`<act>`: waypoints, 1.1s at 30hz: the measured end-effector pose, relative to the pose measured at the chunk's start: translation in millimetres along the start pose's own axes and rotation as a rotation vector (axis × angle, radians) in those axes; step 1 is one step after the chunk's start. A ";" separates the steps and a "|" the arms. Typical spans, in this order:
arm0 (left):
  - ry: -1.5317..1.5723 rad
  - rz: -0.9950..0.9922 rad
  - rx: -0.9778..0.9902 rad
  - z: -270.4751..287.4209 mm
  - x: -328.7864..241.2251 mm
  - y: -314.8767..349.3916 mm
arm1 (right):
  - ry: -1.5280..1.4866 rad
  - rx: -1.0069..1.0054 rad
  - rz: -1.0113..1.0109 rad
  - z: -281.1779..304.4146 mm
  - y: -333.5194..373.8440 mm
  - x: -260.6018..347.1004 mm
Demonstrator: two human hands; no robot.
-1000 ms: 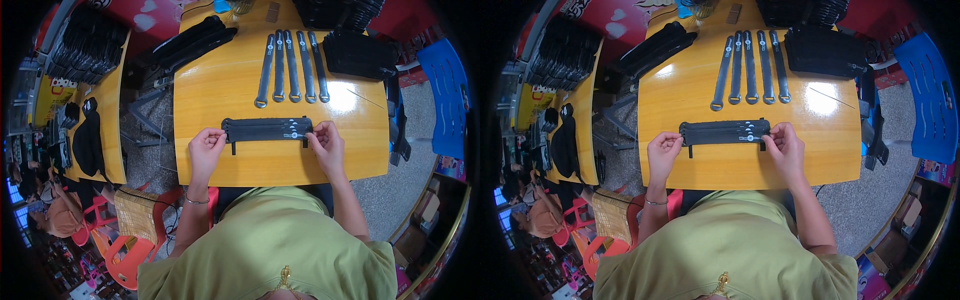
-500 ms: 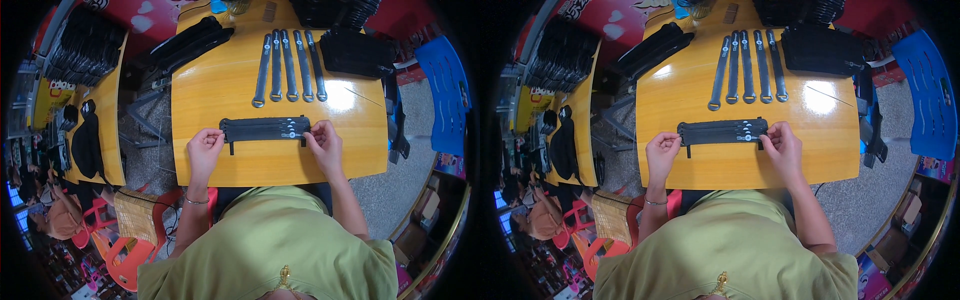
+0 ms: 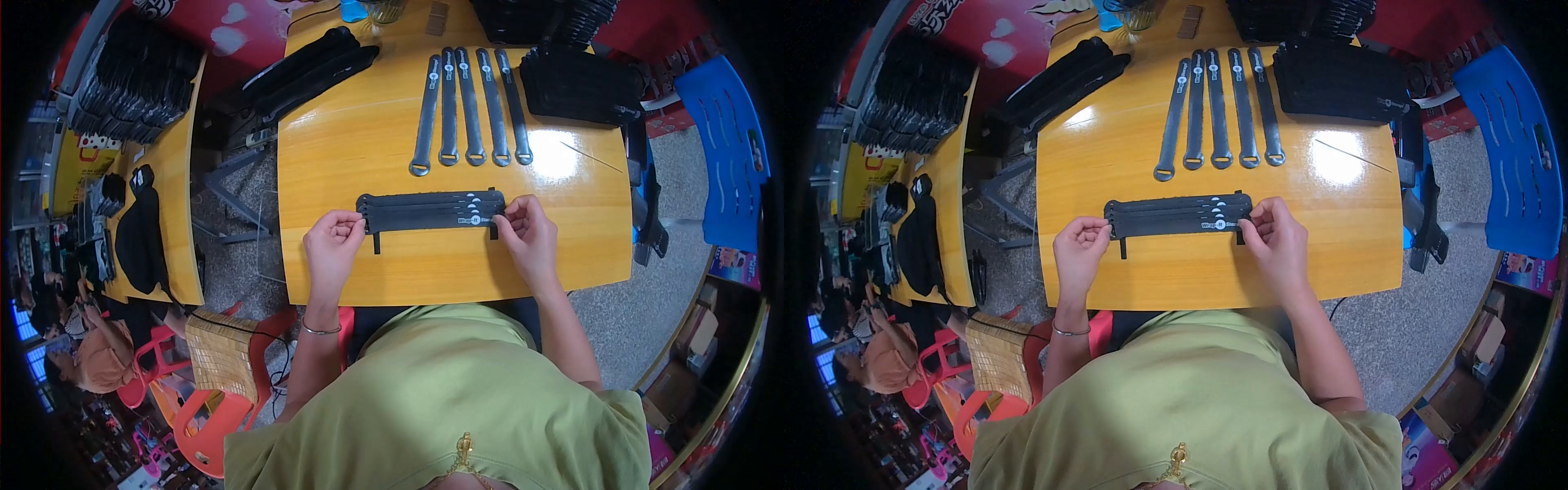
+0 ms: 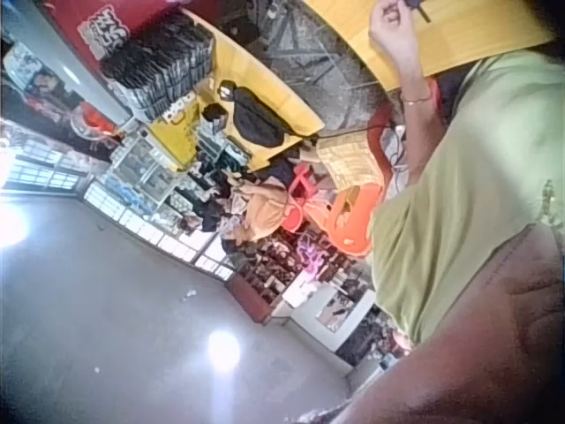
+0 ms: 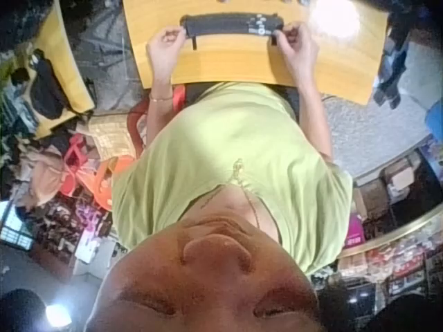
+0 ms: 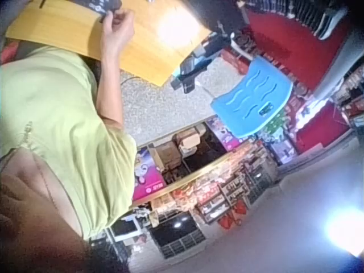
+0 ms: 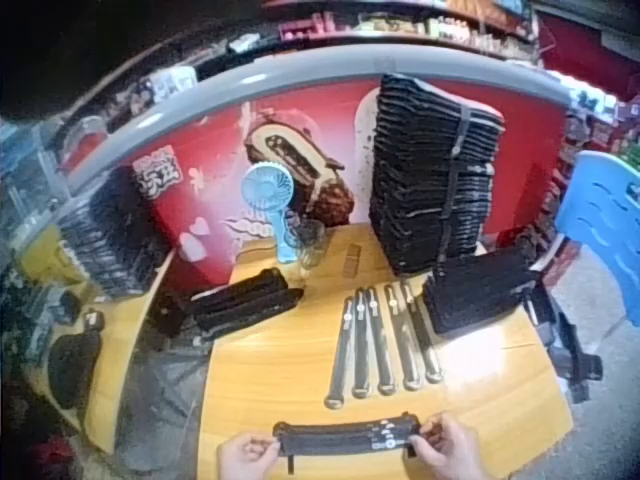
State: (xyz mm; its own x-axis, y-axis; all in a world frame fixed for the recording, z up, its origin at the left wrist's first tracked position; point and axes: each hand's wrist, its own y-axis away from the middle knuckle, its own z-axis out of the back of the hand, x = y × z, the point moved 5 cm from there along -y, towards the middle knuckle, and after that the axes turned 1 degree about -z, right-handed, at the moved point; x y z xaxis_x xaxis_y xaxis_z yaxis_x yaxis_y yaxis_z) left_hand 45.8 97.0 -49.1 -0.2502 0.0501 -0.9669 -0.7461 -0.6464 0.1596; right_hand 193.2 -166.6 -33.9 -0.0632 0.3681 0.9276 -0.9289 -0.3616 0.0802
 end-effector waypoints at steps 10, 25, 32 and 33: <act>-0.059 -0.045 -0.040 0.2 2.4 -0.2 | 0.033 -0.024 0.019 -0.9 -1.7 1.9; -0.535 -0.480 -0.032 -62.5 -76.7 -31.9 | -0.367 -0.080 -0.008 13.1 -0.6 -11.4; -0.757 -0.595 -0.010 -109.2 -74.2 -84.9 | -0.402 -0.062 -0.030 13.5 2.7 -9.2; -0.758 -0.597 -0.011 -108.3 -72.9 -87.7 | -0.391 -0.049 -0.024 12.9 2.8 -8.8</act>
State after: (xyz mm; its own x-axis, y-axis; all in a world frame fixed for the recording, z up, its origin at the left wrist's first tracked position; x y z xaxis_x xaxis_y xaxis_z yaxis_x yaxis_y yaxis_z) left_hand 196.3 67.6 -14.1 -0.1662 0.8486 -0.5023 -0.8745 -0.3622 -0.3226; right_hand 195.9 -181.9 -37.2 0.0938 0.0183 0.9954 -0.9453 -0.3122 0.0948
